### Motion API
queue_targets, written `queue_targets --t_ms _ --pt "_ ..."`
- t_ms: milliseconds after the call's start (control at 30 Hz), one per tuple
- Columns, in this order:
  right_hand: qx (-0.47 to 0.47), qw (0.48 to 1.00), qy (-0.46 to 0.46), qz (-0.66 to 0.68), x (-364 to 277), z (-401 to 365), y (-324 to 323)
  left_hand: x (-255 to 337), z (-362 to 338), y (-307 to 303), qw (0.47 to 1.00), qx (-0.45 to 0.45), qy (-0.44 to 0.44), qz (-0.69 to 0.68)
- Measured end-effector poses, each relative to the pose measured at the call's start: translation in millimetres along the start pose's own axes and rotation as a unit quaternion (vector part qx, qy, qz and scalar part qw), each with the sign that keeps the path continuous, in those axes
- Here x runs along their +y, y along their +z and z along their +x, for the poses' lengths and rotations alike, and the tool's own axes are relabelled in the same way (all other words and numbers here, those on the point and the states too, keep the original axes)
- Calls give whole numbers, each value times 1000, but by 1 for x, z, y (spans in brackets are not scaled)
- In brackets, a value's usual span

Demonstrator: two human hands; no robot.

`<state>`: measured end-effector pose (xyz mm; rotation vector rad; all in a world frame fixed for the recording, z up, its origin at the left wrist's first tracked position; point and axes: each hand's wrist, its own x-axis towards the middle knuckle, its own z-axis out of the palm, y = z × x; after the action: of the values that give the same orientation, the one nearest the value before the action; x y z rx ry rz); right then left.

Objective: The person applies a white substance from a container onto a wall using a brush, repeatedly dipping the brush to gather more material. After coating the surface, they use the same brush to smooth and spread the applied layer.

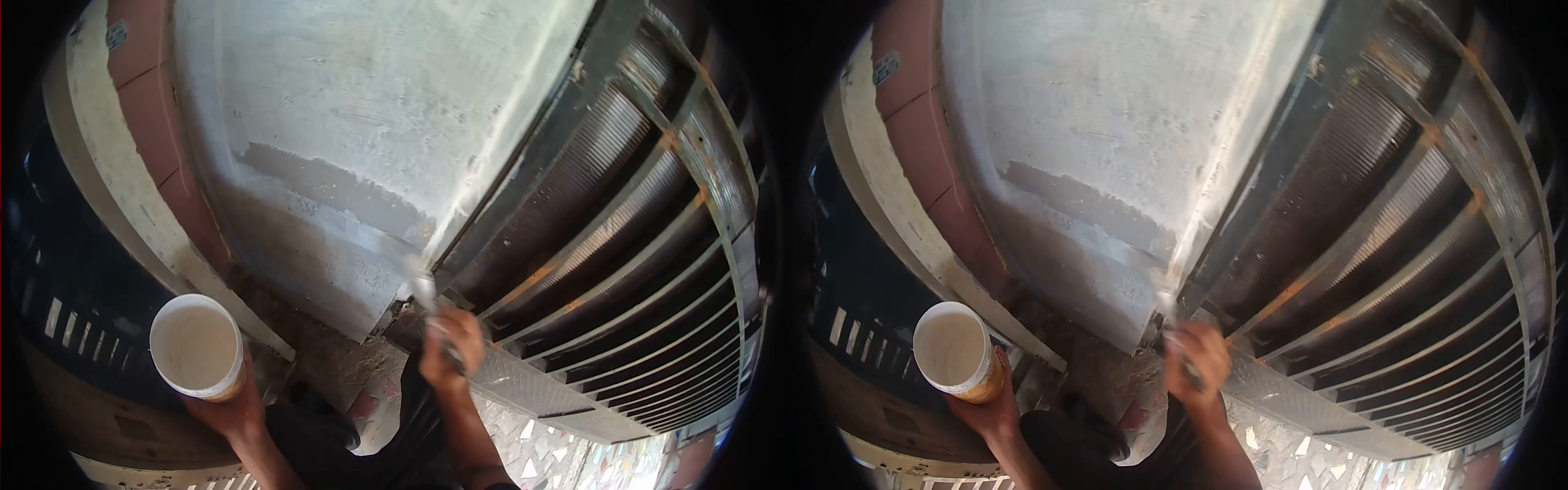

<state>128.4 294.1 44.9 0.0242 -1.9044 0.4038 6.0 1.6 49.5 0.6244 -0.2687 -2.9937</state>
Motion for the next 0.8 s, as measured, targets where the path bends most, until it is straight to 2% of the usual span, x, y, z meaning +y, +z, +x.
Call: queue_targets --t_ms 33,100,200,333,367,433,533,567,600,667,733,800 --pt "31 998 12 -56 3 -7 -17 2 8 -12 1000 6 6 -7" --pt "35 997 8 -67 -1 -28 -52 8 25 -45 993 -118 7 15" --pt "57 998 0 -20 -15 -33 -55 5 16 -34 996 -92 5 -7" --pt "10 996 10 87 -27 -2 15 9 20 -27 994 -108 -12 9" --pt "-6 993 9 115 -31 14 33 7 14 -18 997 -83 -9 -1" --pt "-19 994 -5 110 -19 16 45 5 12 -15 998 -55 -12 -12" --pt "3 1000 4 -22 -4 7 16 7 27 -43 997 -70 17 -6" --pt "-2 998 -4 -63 1 -6 -7 7 35 -61 949 -124 158 242" --pt "-8 995 -11 -103 5 -21 -31 7 39 -74 819 -159 279 476" --pt "-5 998 4 -60 0 -37 -63 8 39 -82 828 -150 279 462" --pt "-11 1000 -1 -28 -9 -37 -51 11 41 -85 832 -171 259 460" --pt "-27 1000 -2 11 -21 -32 -25 15 43 -87 751 -150 300 569"
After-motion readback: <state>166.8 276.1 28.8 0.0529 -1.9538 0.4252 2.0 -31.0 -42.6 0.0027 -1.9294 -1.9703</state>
